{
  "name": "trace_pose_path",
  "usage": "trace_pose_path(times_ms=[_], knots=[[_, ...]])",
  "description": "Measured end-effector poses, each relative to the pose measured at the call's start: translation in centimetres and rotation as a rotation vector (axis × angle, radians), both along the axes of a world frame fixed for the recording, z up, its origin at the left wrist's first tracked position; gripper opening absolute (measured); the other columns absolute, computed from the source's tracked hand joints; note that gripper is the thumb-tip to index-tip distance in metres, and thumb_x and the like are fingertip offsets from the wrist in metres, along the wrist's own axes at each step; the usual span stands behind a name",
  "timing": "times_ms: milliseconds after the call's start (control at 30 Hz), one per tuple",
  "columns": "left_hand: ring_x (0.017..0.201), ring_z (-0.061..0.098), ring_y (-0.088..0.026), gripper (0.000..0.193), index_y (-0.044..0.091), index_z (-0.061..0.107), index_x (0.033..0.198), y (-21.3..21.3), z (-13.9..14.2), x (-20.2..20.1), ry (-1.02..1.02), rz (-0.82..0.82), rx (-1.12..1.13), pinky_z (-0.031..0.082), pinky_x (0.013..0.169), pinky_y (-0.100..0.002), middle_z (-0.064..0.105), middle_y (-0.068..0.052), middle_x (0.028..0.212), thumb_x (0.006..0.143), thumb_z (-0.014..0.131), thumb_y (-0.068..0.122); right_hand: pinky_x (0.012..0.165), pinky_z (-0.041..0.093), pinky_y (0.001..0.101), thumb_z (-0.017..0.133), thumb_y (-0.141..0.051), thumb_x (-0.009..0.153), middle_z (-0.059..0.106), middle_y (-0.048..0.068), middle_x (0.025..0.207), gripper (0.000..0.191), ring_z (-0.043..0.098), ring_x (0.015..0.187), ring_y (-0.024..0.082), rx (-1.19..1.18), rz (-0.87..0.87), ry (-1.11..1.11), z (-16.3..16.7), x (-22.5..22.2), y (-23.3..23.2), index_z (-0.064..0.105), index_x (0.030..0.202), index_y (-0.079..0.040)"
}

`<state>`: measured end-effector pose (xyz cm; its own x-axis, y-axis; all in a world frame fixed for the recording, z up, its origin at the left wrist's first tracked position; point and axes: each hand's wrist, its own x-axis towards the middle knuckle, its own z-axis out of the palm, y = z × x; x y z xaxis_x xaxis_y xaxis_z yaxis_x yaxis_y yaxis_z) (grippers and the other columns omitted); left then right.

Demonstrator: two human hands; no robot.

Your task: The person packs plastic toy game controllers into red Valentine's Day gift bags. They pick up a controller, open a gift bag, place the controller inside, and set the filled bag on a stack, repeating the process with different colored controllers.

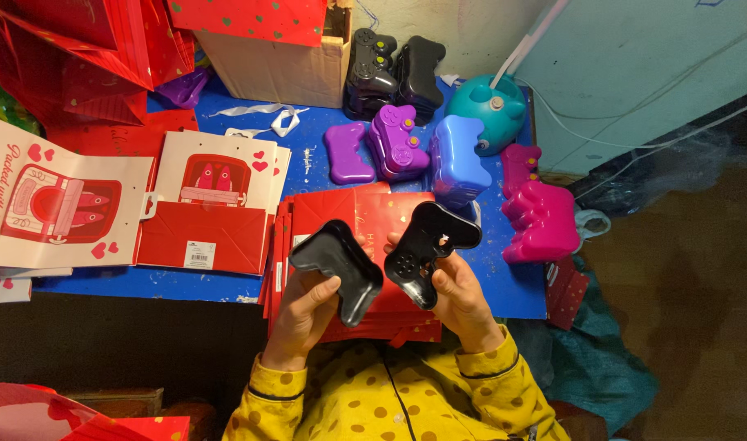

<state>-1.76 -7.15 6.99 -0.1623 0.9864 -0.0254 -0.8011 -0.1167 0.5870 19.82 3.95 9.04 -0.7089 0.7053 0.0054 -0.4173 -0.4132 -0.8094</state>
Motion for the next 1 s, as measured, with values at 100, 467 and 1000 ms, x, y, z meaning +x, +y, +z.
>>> trace_pose_path(times_ms=[100, 467, 1000], knots=[[0.122, 0.059, -0.022, 0.068, -0.001, 0.044, 0.155, 0.0, 0.9, -0.2, 0.276, 0.064, -0.059, 0.045, 0.108, -0.039, 0.058, -0.014, 0.135, 0.093, 0.069, 0.008, 0.119, 0.038, 0.0488, 0.077, -0.031, 0.093, 0.049, 0.025, 0.154, 0.078, 0.049, 0.143, 0.037, -0.073, -0.005, 0.014, -1.0, 0.4, -0.2, 0.040, 0.151, 0.005], [0.119, 0.057, -0.034, 0.076, 0.003, 0.051, 0.147, 1.7, 3.6, 0.6, 1.618, 0.509, -0.245, 0.046, 0.100, -0.044, 0.060, -0.016, 0.129, 0.081, 0.084, 0.024, 0.101, 0.049, 0.0382, 0.081, -0.016, 0.091, 0.060, 0.009, 0.134, 0.068, 0.058, 0.121, 0.021, 0.087, -0.127, -0.112, -3.7, 1.9, 0.1, 0.048, 0.147, 0.002], [0.087, 0.065, -0.007, 0.044, 0.004, 0.063, 0.138, 2.4, 2.9, 3.5, 0.832, 0.061, -0.205, 0.054, 0.078, -0.024, 0.075, -0.007, 0.101, 0.095, 0.071, 0.013, 0.107, 0.048, 0.0347, 0.079, -0.013, 0.092, 0.059, 0.015, 0.141, 0.088, 0.060, 0.121, 0.018, 0.324, -0.121, -0.354, 0.5, 0.3, -0.8, 0.030, 0.164, -0.001]])
